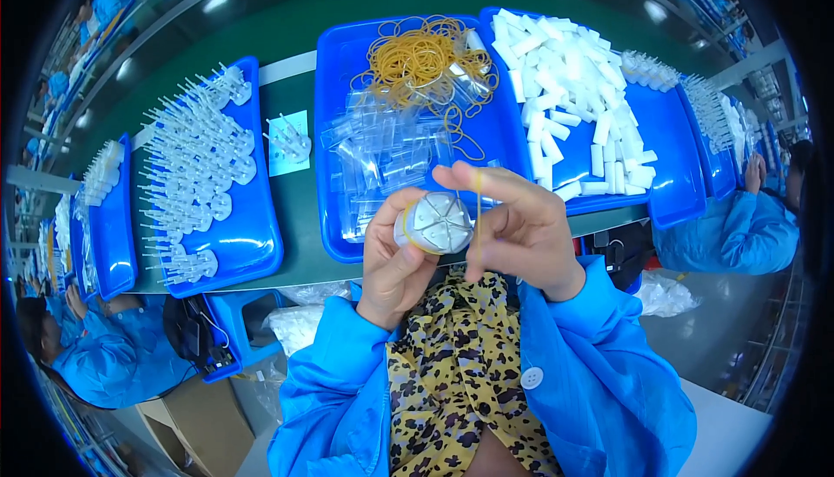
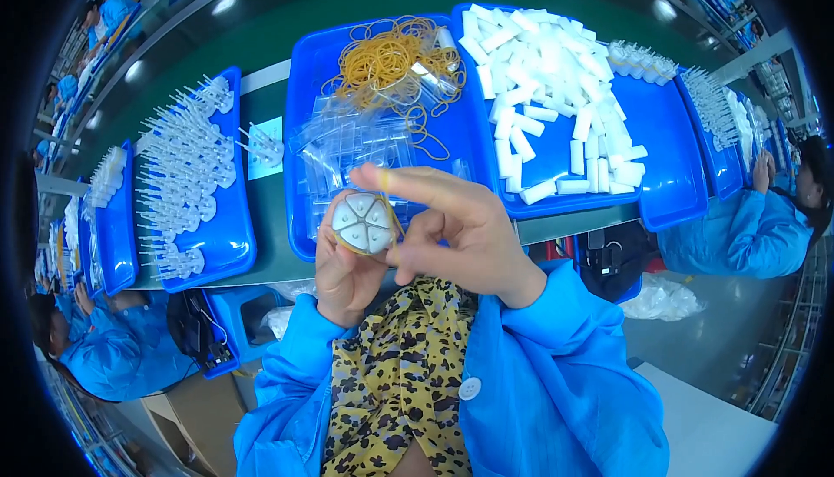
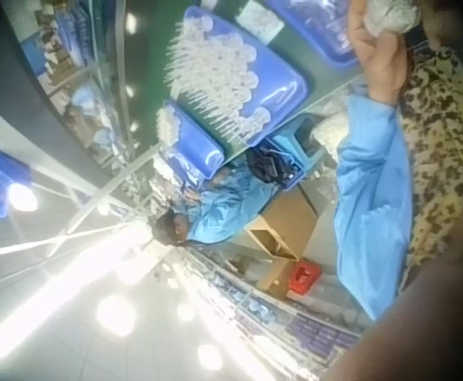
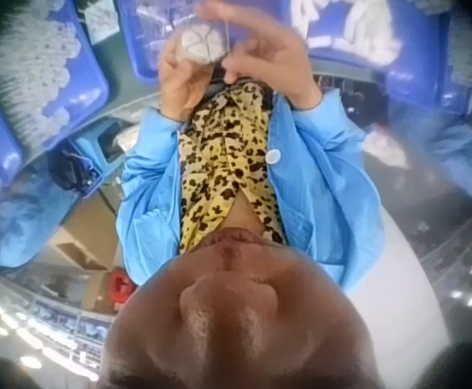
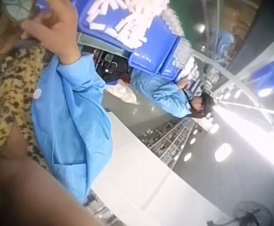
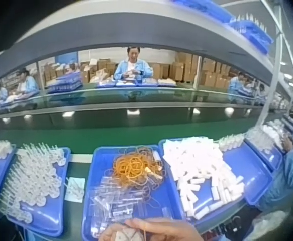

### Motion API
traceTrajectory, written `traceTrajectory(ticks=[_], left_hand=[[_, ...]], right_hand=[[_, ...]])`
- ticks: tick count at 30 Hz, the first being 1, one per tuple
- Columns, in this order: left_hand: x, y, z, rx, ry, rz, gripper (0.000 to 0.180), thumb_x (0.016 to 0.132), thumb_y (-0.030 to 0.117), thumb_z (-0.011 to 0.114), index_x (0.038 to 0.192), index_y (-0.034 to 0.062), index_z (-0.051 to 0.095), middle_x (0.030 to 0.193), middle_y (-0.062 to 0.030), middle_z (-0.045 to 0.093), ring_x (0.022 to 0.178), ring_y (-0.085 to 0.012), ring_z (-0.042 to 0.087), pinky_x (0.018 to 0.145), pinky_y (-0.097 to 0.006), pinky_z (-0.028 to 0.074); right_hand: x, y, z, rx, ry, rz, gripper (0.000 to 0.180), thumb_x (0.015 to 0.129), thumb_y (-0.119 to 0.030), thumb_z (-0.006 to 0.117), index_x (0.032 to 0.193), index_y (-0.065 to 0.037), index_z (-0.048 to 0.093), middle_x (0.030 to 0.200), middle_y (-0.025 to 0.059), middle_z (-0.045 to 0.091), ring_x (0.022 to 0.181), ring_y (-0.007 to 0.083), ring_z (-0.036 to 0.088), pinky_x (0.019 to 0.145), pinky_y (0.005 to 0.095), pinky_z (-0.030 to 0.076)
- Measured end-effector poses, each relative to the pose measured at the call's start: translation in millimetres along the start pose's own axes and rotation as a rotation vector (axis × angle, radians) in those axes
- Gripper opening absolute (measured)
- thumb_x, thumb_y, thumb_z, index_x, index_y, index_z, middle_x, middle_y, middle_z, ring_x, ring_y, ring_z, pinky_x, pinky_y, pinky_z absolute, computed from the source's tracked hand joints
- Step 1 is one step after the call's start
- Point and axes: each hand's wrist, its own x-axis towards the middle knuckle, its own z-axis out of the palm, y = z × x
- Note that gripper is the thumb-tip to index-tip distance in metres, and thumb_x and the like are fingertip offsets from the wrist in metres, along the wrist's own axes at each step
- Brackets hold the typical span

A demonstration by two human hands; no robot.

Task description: The person assembles filter units by fitting white foam cylinders onto plastic prongs, sliding clear plastic covers over the cylinders, securing the assembled unit with a rubber band, and placing it onto a tray.

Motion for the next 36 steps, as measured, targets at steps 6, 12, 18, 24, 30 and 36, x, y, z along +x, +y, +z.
traceTrajectory(ticks=[6, 12, 18, 24, 30, 36], left_hand=[[8, 11, 7, 0.599, -0.006, 0.214, 0.048, 0.077, 0.013, 0.079, 0.117, -0.0002, 0.057, 0.117, -0.0115, 0.056, 0.107, -0.0194, 0.057, 0.092, -0.033, 0.048], [7, 10, 6, 0.785, -0.031, 0.234, 0.045, 0.078, 0.011, 0.077, 0.117, -0.0024, 0.058, 0.116, -0.0105, 0.054, 0.105, -0.0181, 0.056, 0.091, -0.031, 0.047], [6, 4, 15, 0.700, -0.008, 0.262, 0.047, 0.079, 0.011, 0.076, 0.119, -0.0025, 0.057, 0.116, -0.0105, 0.054, 0.106, -0.0183, 0.055, 0.092, -0.031, 0.047], [8, -2, 16, 0.719, -0.038, 0.307, 0.048, 0.079, 0.011, 0.077, 0.120, -0.0025, 0.056, 0.117, -0.0109, 0.053, 0.109, -0.0199, 0.055, 0.092, -0.032, 0.047], [2, -3, 12, 0.672, 0.041, 0.111, 0.048, 0.080, 0.012, 0.076, 0.121, -0.0023, 0.054, 0.115, -0.0122, 0.057, 0.106, -0.0201, 0.058, 0.089, -0.034, 0.051], [1, 11, 16, 0.288, 0.030, 0.063, 0.062, 0.079, 0.032, 0.076, 0.122, -0.0028, 0.049, 0.110, -0.0147, 0.060, 0.097, -0.0227, 0.062, 0.082, -0.034, 0.053]], right_hand=[[5, -14, 1, -0.843, 0.049, -0.289, 0.053, 0.068, -0.009, 0.078, 0.120, -0.012, 0.064, 0.106, 0.0056, 0.062, 0.081, 0.0169, 0.066, 0.058, 0.0257, 0.054], [-2, -7, -3, -0.959, 0.104, -0.307, 0.048, 0.069, -0.011, 0.079, 0.114, -0.009, 0.065, 0.101, 0.0061, 0.062, 0.079, 0.0204, 0.066, 0.062, 0.0284, 0.056], [-3, -16, -2, -0.631, 0.062, -0.210, 0.060, 0.068, -0.012, 0.082, 0.124, -0.007, 0.061, 0.109, 0.0089, 0.056, 0.086, 0.0151, 0.064, 0.067, 0.0242, 0.058], [-9, -17, -3, -0.338, 0.061, -0.066, 0.059, 0.072, -0.005, 0.076, 0.128, -0.009, 0.058, 0.108, 0.0084, 0.052, 0.095, 0.0140, 0.061, 0.070, 0.0235, 0.058], [-7, -17, 3, -0.894, 0.046, -0.154, 0.059, 0.072, -0.007, 0.076, 0.128, -0.007, 0.056, 0.107, 0.0080, 0.055, 0.095, 0.0183, 0.062, 0.078, 0.0318, 0.054], [-20, -17, -14, 0.127, -0.019, 0.121, 0.063, 0.070, -0.007, 0.080, 0.127, -0.002, 0.054, 0.128, 0.0096, 0.053, 0.109, 0.0211, 0.061, 0.077, 0.0325, 0.051]])
